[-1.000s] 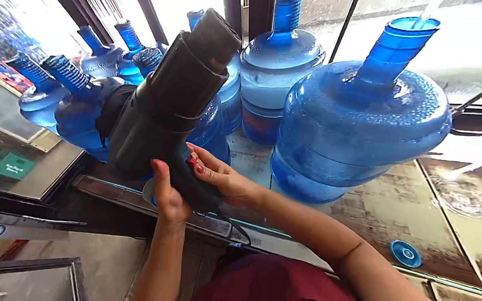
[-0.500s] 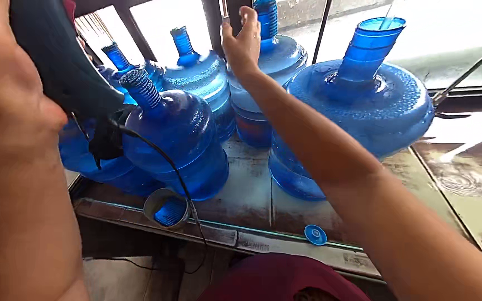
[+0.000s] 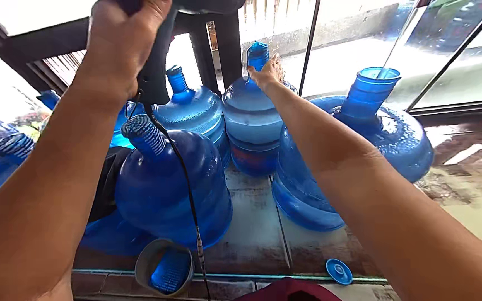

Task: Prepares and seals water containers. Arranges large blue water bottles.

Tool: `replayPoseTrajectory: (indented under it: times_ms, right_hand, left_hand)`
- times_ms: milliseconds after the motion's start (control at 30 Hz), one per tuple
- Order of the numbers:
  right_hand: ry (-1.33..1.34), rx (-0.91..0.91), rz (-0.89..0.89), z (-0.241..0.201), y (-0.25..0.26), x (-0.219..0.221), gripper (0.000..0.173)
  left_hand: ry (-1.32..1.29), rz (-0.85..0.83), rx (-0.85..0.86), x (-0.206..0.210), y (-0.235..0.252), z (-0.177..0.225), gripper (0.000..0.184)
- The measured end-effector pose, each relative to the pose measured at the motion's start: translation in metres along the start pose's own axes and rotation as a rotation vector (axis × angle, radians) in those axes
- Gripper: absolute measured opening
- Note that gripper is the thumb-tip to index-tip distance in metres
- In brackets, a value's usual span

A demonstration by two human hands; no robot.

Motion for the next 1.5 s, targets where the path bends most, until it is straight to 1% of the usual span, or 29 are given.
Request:
replayPoseTrajectory:
  times_ms: [33, 100, 167, 267, 367, 533, 700, 767, 933, 1067, 1233, 1300, 1333, 1400, 1467, 1500]
  right_hand:
    - [0.007, -0.005, -0.008, 0.002, 0.003, 0.004, 0.099]
    - [0.029, -0.029, -0.032, 0.002, 0.004, 0.01, 0.085]
    - [0.015, -0.055, -0.051, 0.002, 0.003, 0.012, 0.078]
    - [-0.04, -0.066, -0.077, 0.003, 0.001, 0.01, 0.076]
    - [-0.041, -0.051, -0.094, 0.001, -0.005, 0.007, 0.074]
    - [-0.05, -0.022, -0.111, 0.001, -0.006, 0.008, 0.074]
    - [-0.068, -0.018, -0.132, 0.002, -0.006, 0.009, 0.075]
    - [-0.092, -0.01, -0.152, 0.003, -0.006, 0.009, 0.076]
    - [-0.131, -0.016, -0.208, 0.009, -0.007, 0.012, 0.075]
    - [-0.131, -0.044, -0.219, 0.011, -0.007, 0.013, 0.074]
    - [-0.167, -0.107, -0.35, 0.019, -0.002, 0.019, 0.073]
    - [-0.13, -0.103, -0.41, 0.021, 0.001, 0.02, 0.073]
    - [-0.088, -0.086, -0.428, 0.022, 0.0, 0.017, 0.071]
    - [0.027, -0.04, -0.423, 0.023, -0.006, 0.008, 0.06]
    - [0.081, -0.011, -0.406, 0.023, -0.01, 0.002, 0.049]
    - [0.101, -0.001, -0.396, 0.023, -0.011, 0.0, 0.047]
  left_hand:
    - [-0.01, -0.017, -0.041, 0.007, 0.003, -0.004, 0.032]
    - [0.002, -0.061, -0.109, 0.021, 0.011, -0.01, 0.038]
    - [0.051, -0.105, -0.119, 0.035, 0.017, -0.013, 0.04]
    - [0.104, -0.177, -0.011, 0.056, 0.029, -0.011, 0.031]
    - [0.136, -0.2, 0.022, 0.071, 0.035, -0.008, 0.028]
    - [0.236, -0.209, 0.016, 0.085, 0.043, -0.009, 0.041]
    - [0.298, -0.188, 0.004, 0.085, 0.044, -0.009, 0.048]
    - [0.291, -0.179, -0.003, 0.084, 0.043, -0.01, 0.048]
    - [0.304, -0.156, -0.06, 0.082, 0.03, -0.013, 0.053]
    - [0.347, -0.136, -0.037, 0.085, 0.017, -0.012, 0.058]
    - [0.365, -0.1, -0.001, 0.098, 0.005, -0.015, 0.061]
    - [0.39, -0.096, 0.003, 0.104, -0.001, -0.012, 0.061]
    - [0.405, -0.093, 0.003, 0.107, -0.003, -0.011, 0.061]
    - [0.424, -0.089, -0.001, 0.114, -0.007, -0.009, 0.061]
    - [0.441, -0.089, -0.008, 0.121, -0.009, -0.009, 0.061]
    - [0.453, -0.089, -0.015, 0.124, -0.011, -0.008, 0.061]
Point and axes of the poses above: each hand's wrist, its own y-axis towards the middle knuckle, its own x-axis out of the palm, z = x × y, the point moved 10 cm from there along y, towards the middle knuckle, and after that the axes turned 2 degrees about -x, right-handed, at the moved point
